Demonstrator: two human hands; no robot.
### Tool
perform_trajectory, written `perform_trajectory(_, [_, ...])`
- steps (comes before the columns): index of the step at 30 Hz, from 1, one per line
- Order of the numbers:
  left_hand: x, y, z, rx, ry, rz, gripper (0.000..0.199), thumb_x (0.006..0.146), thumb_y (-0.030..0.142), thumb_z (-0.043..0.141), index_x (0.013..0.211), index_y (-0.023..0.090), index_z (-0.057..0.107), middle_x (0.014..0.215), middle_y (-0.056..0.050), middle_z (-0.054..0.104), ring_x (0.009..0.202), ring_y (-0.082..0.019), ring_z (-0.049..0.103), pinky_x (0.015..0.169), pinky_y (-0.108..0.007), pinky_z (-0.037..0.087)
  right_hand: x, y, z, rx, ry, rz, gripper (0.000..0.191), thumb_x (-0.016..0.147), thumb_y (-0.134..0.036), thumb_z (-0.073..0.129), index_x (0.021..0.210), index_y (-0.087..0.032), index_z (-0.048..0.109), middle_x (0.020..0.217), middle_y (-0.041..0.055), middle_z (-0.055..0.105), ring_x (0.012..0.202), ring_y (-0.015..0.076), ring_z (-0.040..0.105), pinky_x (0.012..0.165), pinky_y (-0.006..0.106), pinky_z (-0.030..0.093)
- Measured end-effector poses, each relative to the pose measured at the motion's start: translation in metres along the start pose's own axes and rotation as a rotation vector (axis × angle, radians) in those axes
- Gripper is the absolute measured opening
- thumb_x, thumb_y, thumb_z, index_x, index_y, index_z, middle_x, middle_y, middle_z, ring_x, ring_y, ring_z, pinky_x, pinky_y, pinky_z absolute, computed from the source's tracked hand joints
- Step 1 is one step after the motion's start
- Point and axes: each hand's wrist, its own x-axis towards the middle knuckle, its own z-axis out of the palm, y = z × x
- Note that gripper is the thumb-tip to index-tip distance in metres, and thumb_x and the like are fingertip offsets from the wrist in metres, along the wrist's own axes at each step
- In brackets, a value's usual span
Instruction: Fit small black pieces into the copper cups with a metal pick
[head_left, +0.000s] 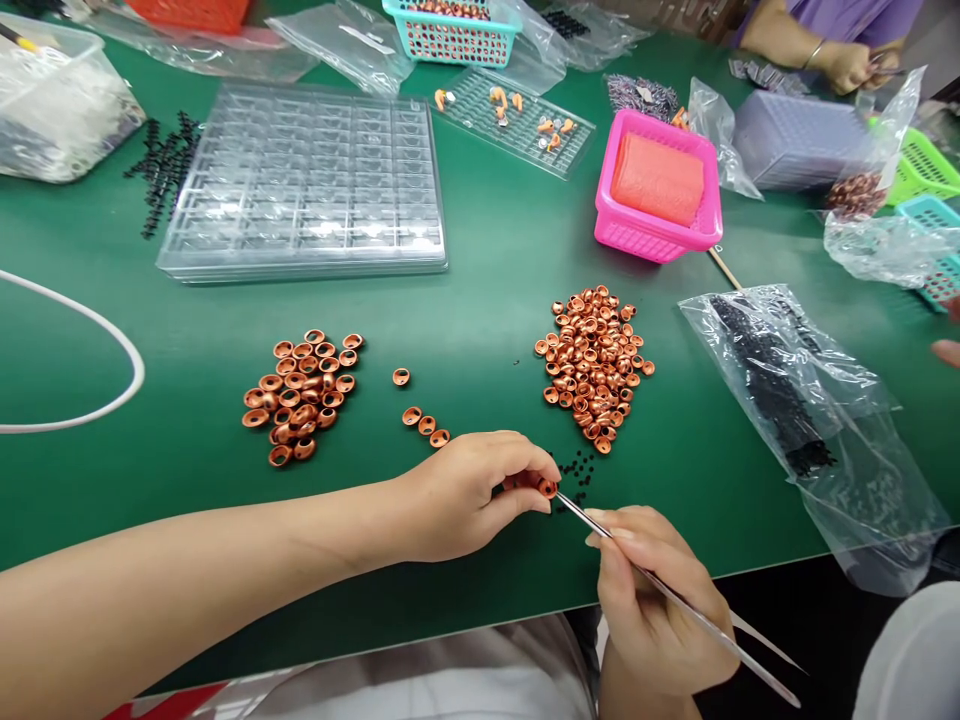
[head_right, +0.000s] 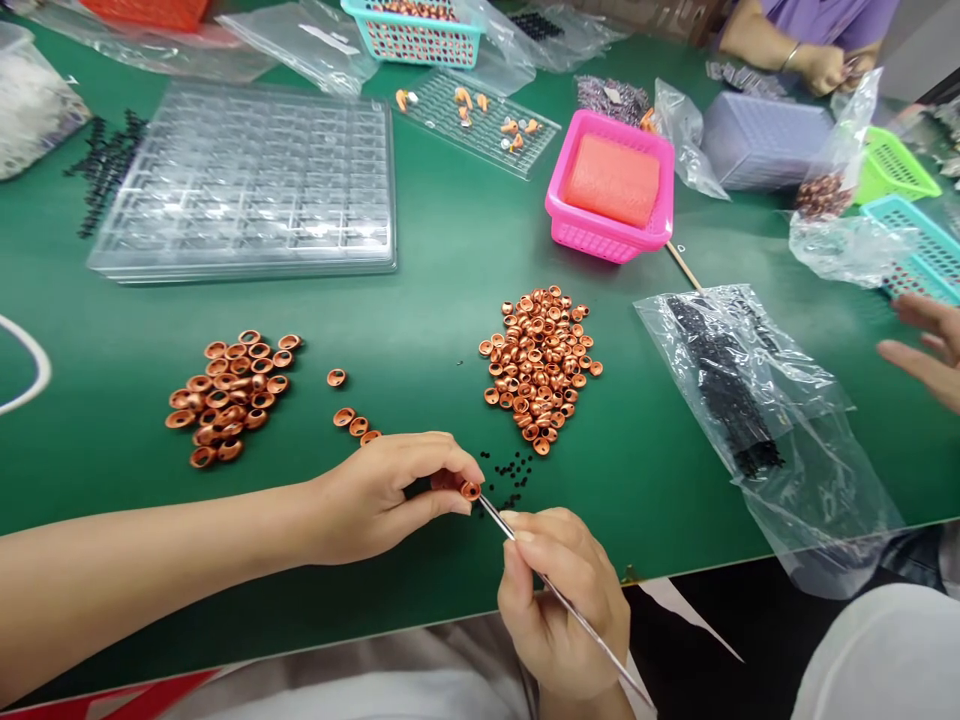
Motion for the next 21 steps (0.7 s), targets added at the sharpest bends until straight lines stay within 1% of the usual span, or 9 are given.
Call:
perform_trajectory(3, [0.0,0.0,0.0,-0.006,0.006,0.01,0.009,0.092,0.015,0.06,0.099,0.015,0.065,0.083,-0.002,0.067,0.075,-0.012,0.06,0.071,-0.021,0.048,0.001,0.0,-0.002,0.0,0.034,0.007,0.028,0.084,-0.001,0.059,0.105,-0.02,0.06,0.091,0.0041,0.071,0.083,0.0206,0.072,0.067,0.039,0.061])
perform_trajectory(7, [0.0,0.0,-0.001,-0.02,0.002,0.008,0.008,0.091,0.014,0.061,0.099,0.015,0.066,0.083,-0.003,0.067,0.075,-0.012,0.06,0.07,-0.021,0.048,0.004,-0.001,-0.004,0.024,0.034,0.001,0.019,0.09,-0.008,0.054,0.104,-0.02,0.058,0.091,0.0045,0.069,0.079,0.0201,0.071,0.067,0.041,0.059])
perform_trajectory(11, [0.001,0.003,-0.003,-0.08,-0.02,-0.011,0.009,0.091,0.015,0.062,0.098,0.015,0.067,0.084,-0.003,0.068,0.073,-0.012,0.061,0.068,-0.02,0.049,0.009,-0.002,-0.001,0.148,0.125,-0.048,0.014,0.095,-0.013,0.049,0.104,-0.016,0.059,0.089,0.0062,0.068,0.076,0.0203,0.067,0.065,0.04,0.054])
perform_trajectory(14, [0.001,0.005,-0.004,-0.129,-0.042,-0.016,0.007,0.091,0.016,0.064,0.097,0.015,0.067,0.085,-0.003,0.068,0.071,-0.011,0.06,0.066,-0.019,0.049,0.011,-0.002,0.002,0.226,0.167,-0.058,0.017,0.097,-0.015,0.045,0.102,-0.014,0.061,0.091,0.0085,0.068,0.077,0.0208,0.064,0.066,0.042,0.052])
perform_trajectory(17, [0.0,0.007,-0.004,-0.141,-0.062,-0.001,0.007,0.09,0.016,0.065,0.096,0.014,0.067,0.085,-0.003,0.069,0.07,-0.01,0.06,0.066,-0.019,0.048,0.01,-0.004,0.002,0.231,0.132,-0.05,0.022,0.099,-0.018,0.041,0.103,-0.014,0.062,0.094,0.0086,0.068,0.082,0.0222,0.063,0.074,0.048,0.053])
perform_trajectory(19, [-0.001,0.007,-0.005,-0.134,-0.07,0.015,0.007,0.091,0.016,0.065,0.097,0.014,0.067,0.085,-0.003,0.069,0.07,-0.011,0.06,0.066,-0.018,0.048,0.008,-0.004,0.0,0.199,0.067,-0.041,0.023,0.1,-0.02,0.04,0.107,-0.016,0.062,0.09,0.0064,0.068,0.087,0.0232,0.063,0.082,0.053,0.052])
perform_trajectory(21, [-0.001,0.007,-0.005,-0.114,-0.07,0.044,0.007,0.091,0.015,0.064,0.097,0.014,0.067,0.085,-0.004,0.069,0.072,-0.011,0.06,0.067,-0.018,0.048,0.006,-0.005,-0.003,0.142,-0.021,-0.027,0.024,0.1,-0.02,0.041,0.111,-0.018,0.062,0.086,0.0045,0.065,0.089,0.0226,0.062,0.084,0.052,0.052])
